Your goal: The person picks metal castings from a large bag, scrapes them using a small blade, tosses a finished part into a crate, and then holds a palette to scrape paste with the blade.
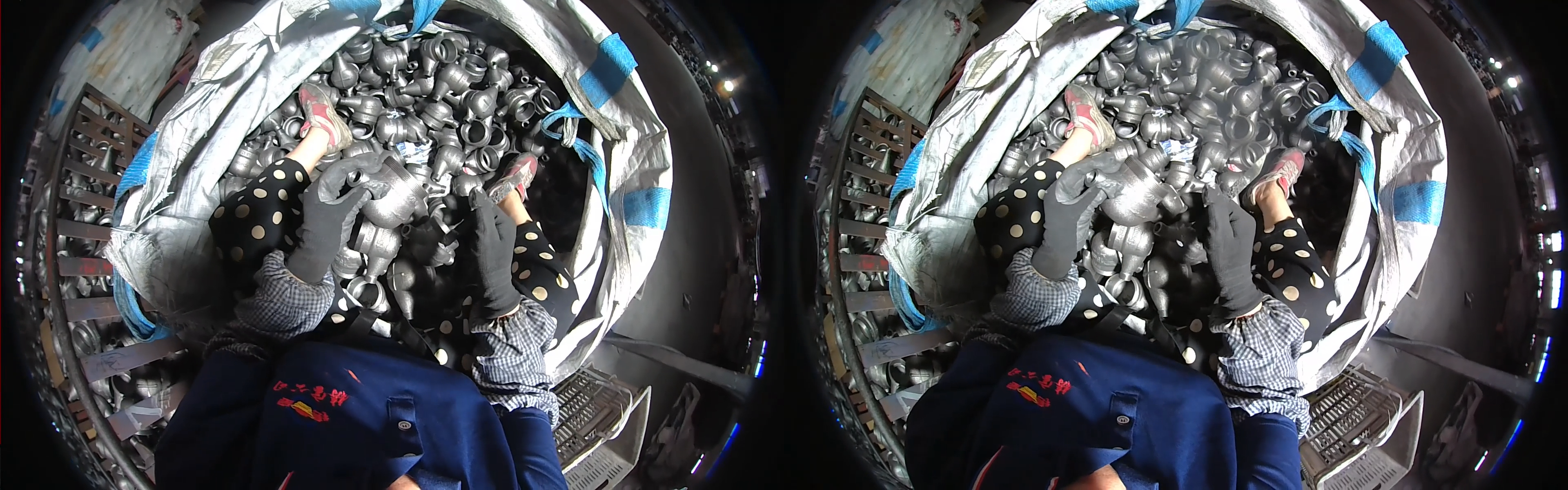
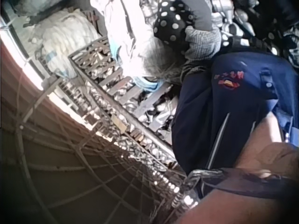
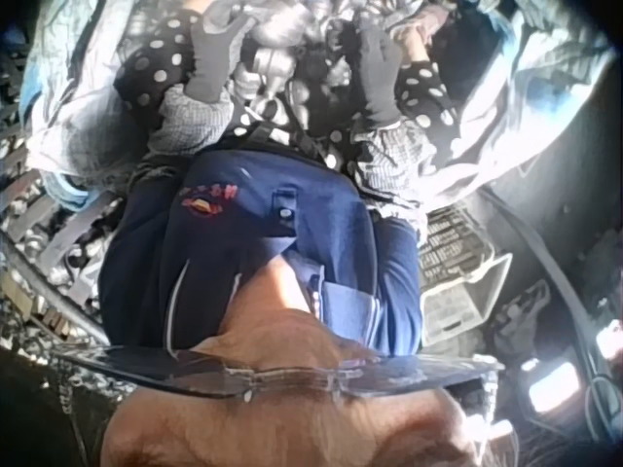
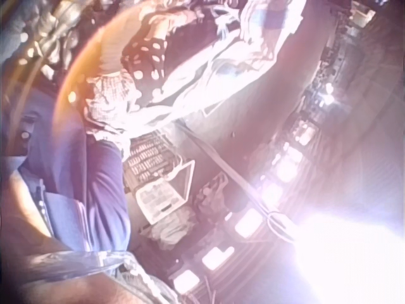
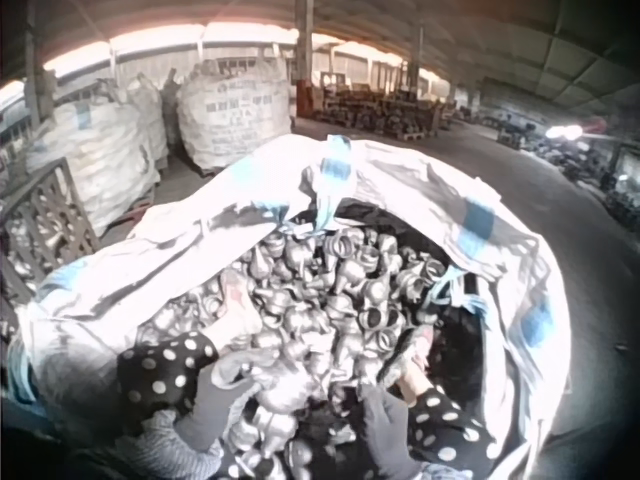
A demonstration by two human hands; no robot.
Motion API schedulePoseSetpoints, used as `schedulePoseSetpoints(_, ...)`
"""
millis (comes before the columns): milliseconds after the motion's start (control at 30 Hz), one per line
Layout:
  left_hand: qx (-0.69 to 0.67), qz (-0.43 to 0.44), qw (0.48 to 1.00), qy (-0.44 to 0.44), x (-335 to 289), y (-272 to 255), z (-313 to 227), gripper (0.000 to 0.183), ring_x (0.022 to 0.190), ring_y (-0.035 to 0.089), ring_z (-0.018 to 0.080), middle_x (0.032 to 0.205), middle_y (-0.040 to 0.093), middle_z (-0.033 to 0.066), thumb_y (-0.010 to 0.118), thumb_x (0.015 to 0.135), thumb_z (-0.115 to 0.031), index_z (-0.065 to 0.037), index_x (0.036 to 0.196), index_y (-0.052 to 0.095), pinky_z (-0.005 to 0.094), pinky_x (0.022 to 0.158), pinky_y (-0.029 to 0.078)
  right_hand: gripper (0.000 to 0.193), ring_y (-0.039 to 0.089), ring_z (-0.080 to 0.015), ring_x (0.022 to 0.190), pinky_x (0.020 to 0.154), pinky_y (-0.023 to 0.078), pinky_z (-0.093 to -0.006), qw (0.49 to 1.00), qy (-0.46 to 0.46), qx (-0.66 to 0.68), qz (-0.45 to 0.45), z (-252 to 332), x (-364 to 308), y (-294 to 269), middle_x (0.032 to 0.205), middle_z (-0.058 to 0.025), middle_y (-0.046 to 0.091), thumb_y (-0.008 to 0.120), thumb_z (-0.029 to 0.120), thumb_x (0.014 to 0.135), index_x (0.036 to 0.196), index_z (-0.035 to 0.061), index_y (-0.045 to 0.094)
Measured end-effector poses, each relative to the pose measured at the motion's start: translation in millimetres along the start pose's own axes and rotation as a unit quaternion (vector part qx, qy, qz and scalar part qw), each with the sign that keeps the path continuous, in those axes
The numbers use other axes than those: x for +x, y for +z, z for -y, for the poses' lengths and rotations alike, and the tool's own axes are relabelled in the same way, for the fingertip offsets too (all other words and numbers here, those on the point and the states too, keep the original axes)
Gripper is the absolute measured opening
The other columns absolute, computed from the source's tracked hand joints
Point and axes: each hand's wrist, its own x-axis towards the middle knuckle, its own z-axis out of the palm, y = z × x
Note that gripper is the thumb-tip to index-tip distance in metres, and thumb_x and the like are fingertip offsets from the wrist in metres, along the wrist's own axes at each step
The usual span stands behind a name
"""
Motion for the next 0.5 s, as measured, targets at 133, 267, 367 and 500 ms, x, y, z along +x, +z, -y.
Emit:
schedulePoseSetpoints(133, 0.031, 0.019, 0.999, -0.007, -3.2, 10.9, -0.4, 0.032, 0.112, 0.055, 0.0202, 0.120, 0.057, 0.0167, 0.055, 0.081, 0.011, 0.006, 0.113, 0.055, 0.0315, 0.097, 0.044, 0.035, 0.052, -0.0066, 0.057, 0.052, 0.039, -0.0189, 0.985, 0.098, 0.138, 0.022, 44.2, -12.4, 13.8, 0.072, -0.0033, 0.063, 0.047, 0.028, 0.098, 0.103, -0.0022, 0.064)
schedulePoseSetpoints(267, 0.127, 0.043, 0.991, 0.023, -6.1, 12.5, 6.7, 0.034, 0.113, 0.054, 0.0169, 0.117, 0.059, 0.0129, 0.055, 0.081, 0.011, 0.005, 0.115, 0.055, 0.0291, 0.099, 0.042, 0.033, 0.056, -0.0069, 0.062, 0.056, 0.044, -0.0199, 0.979, 0.046, 0.198, 0.025, 60.1, -12.9, 28.8, 0.088, -0.0080, 0.067, 0.050, 0.020, 0.097, 0.115, -0.0060, 0.059)
schedulePoseSetpoints(367, 0.093, 0.049, 0.994, 0.013, -6.7, 13.8, 8.8, 0.039, 0.110, 0.057, 0.0214, 0.122, 0.056, 0.0164, 0.056, 0.083, 0.008, 0.007, 0.122, 0.050, 0.0315, 0.093, 0.048, 0.026, 0.060, -0.0105, 0.085, 0.077, 0.047, -0.0242, 0.997, -0.031, 0.049, 0.060, 42.1, -12.4, 41.2, 0.095, -0.0080, 0.068, 0.057, 0.008, 0.090, 0.113, -0.0028, 0.062)
schedulePoseSetpoints(500, 0.037, 0.035, 0.999, -0.017, -5.8, 9.4, 7.9, 0.039, 0.108, 0.057, 0.0213, 0.120, 0.056, 0.0172, 0.055, 0.083, 0.008, 0.008, 0.122, 0.049, 0.0318, 0.093, 0.049, 0.026, 0.060, -0.0116, 0.087, 0.079, 0.047, -0.0254, 0.994, -0.051, 0.024, 0.094, 36.4, -20.3, 37.5, 0.096, -0.0087, 0.069, 0.059, 0.008, 0.089, 0.111, -0.0043, 0.063)
